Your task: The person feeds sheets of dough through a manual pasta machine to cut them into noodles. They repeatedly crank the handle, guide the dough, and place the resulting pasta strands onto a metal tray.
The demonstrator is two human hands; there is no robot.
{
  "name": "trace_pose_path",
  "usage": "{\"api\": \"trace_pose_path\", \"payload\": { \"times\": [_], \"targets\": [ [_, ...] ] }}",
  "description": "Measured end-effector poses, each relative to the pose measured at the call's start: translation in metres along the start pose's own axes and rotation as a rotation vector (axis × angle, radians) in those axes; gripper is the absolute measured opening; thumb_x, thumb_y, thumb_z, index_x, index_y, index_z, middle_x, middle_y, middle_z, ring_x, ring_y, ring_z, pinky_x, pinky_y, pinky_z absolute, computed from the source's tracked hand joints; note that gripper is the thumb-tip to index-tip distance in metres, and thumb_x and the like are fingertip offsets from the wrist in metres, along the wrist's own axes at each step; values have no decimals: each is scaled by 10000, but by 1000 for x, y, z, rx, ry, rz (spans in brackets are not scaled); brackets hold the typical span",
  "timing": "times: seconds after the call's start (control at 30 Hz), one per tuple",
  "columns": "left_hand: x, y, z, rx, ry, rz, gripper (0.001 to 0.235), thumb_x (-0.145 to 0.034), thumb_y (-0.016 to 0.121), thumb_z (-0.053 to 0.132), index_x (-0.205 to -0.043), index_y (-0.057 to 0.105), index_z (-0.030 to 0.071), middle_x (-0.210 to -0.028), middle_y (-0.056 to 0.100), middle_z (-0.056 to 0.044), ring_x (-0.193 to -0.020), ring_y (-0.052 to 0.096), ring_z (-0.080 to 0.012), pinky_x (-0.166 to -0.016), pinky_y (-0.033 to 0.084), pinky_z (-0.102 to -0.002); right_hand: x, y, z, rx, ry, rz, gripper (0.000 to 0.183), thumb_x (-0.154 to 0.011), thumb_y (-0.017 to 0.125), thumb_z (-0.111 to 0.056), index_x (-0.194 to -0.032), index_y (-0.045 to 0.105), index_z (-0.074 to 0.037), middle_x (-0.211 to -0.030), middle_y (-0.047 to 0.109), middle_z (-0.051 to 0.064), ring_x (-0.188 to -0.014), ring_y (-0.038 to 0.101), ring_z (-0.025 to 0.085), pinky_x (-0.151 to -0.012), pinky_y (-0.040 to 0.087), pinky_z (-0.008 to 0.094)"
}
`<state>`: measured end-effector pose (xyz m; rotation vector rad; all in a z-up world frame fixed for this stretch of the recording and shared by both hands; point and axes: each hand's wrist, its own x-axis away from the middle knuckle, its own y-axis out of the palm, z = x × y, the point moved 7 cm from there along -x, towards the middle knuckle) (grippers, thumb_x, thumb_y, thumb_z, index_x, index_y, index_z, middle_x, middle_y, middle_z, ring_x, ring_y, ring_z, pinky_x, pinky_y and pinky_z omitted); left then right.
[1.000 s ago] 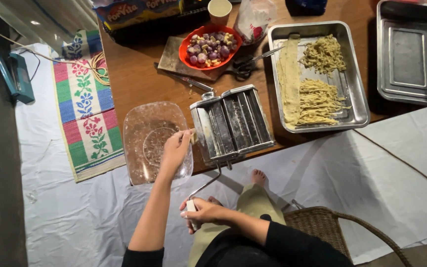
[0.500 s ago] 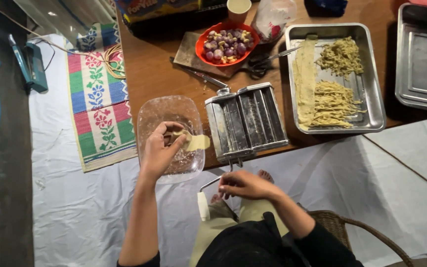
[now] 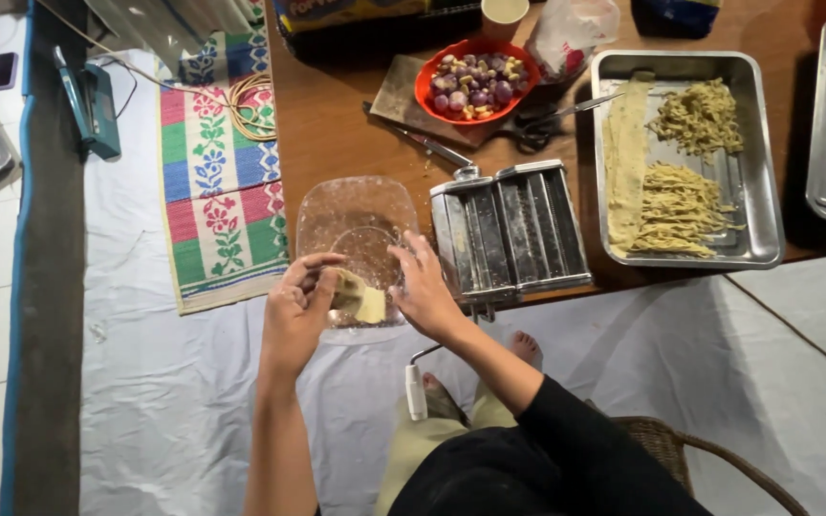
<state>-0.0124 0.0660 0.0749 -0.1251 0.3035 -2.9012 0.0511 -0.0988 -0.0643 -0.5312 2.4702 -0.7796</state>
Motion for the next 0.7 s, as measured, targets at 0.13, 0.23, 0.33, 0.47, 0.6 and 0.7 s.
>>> {"api": "trace_pose_path", "payload": {
  "times": [0.13, 0.23, 0.33, 0.47, 0.6, 0.7],
  "targets": [
    [10, -14, 14, -55, 17, 65, 219, -1039, 575, 169, -1172, 736, 105, -893, 766, -149, -795, 680, -139, -701, 600, -319, -3, 16, 4, -92, 187, -43, 923, -842, 701, 45, -1594, 166, 10, -1610, 56, 402, -1482, 82, 601, -1219, 133, 637],
    [13, -21, 23, -101, 28, 90, 218, -1037, 574, 178, -1157, 749, 131, -887, 786, -141, -770, 673, -122, -708, 590, -321, 4, 27, 17, -333, 387, -15, 1003, -834, 613, 130, -1603, -24, 37, -1599, 5, 445, -1500, 59, 583, -1241, 92, 624],
    [8, -27, 15, -130, 45, 108, 213, -1036, 577, 190, -1147, 753, 145, -895, 791, -131, -777, 681, -119, -730, 583, -316, 10, 33, 27, -439, 583, 31, 910, -871, 539, 81, -1598, -7, 53, -1582, 136, 437, -1503, 185, 510, -1246, 149, 581],
    [-1, -38, -2, -52, 49, 125, 201, -1031, 579, 157, -1143, 744, 130, -904, 784, -109, -757, 682, -115, -706, 598, -289, 33, 92, 119, -664, 782, 99, 663, -944, 457, -9, -1595, 345, -63, -1329, 600, 235, -907, 712, 252, -799, 594, 392],
    [-6, -46, 12, -74, 62, 117, 215, -1037, 565, 152, -1169, 728, 103, -920, 776, -147, -763, 665, -126, -690, 602, -317, 9, 42, 39, -634, 735, 105, 675, -929, 436, -10, -1596, 336, -37, -1541, 433, 303, -1422, 451, 400, -1151, 373, 521],
    [-11, -46, 29, -81, 108, 106, 213, -1031, 580, 133, -1180, 724, 83, -932, 773, -152, -775, 645, -110, -666, 606, -317, -6, 39, 43, -625, 646, 122, 635, -964, 443, -47, -1592, 349, -51, -1574, 390, 300, -1478, 348, 428, -1207, 293, 544]
  ]
}}
